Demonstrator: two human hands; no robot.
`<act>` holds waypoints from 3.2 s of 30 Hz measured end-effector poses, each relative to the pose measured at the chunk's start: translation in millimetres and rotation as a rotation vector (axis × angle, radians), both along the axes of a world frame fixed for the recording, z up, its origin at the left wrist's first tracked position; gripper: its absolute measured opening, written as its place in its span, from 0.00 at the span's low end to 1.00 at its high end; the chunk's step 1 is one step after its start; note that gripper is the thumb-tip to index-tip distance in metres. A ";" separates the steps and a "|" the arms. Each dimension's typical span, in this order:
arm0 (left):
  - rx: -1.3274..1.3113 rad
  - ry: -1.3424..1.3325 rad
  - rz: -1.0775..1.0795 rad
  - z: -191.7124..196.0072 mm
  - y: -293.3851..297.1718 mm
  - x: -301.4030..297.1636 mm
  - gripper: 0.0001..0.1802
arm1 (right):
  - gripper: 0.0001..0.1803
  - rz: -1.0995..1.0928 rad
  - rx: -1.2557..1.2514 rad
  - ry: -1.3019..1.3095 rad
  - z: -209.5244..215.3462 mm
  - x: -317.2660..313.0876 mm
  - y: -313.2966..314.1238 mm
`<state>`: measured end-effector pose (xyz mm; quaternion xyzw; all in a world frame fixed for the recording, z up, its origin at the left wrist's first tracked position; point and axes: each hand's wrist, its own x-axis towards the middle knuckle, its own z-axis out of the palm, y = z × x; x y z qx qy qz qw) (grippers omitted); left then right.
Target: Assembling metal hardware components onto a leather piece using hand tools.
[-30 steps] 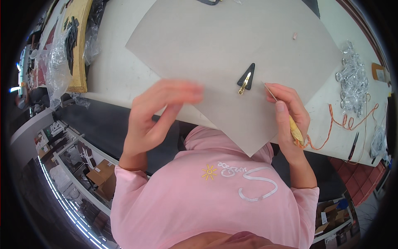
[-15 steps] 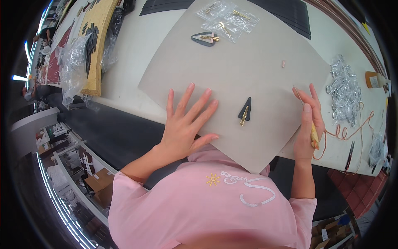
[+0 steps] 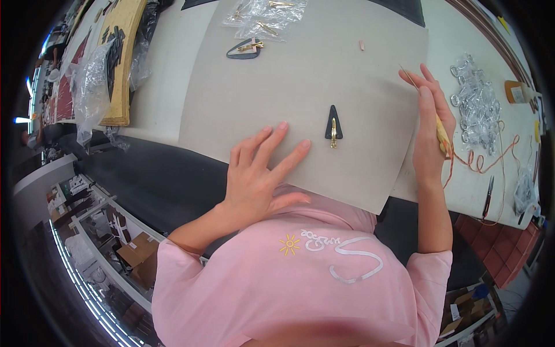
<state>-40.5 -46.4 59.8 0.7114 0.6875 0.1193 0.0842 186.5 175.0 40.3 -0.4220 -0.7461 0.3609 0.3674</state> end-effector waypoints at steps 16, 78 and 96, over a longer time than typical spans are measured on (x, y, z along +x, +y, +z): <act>0.241 -0.177 -0.223 -35.5 70.4 -9.7 0.30 | 0.13 0.283 -0.097 -0.052 -5.2 -23.9 -50.9; 0.159 -0.186 -0.247 -32.3 72.7 -14.4 0.23 | 0.11 0.142 -0.663 0.199 -1.4 -43.9 -37.5; 0.176 -0.199 -0.223 -35.5 74.3 -11.0 0.19 | 0.14 0.235 -0.458 -0.081 -0.3 -45.2 -36.3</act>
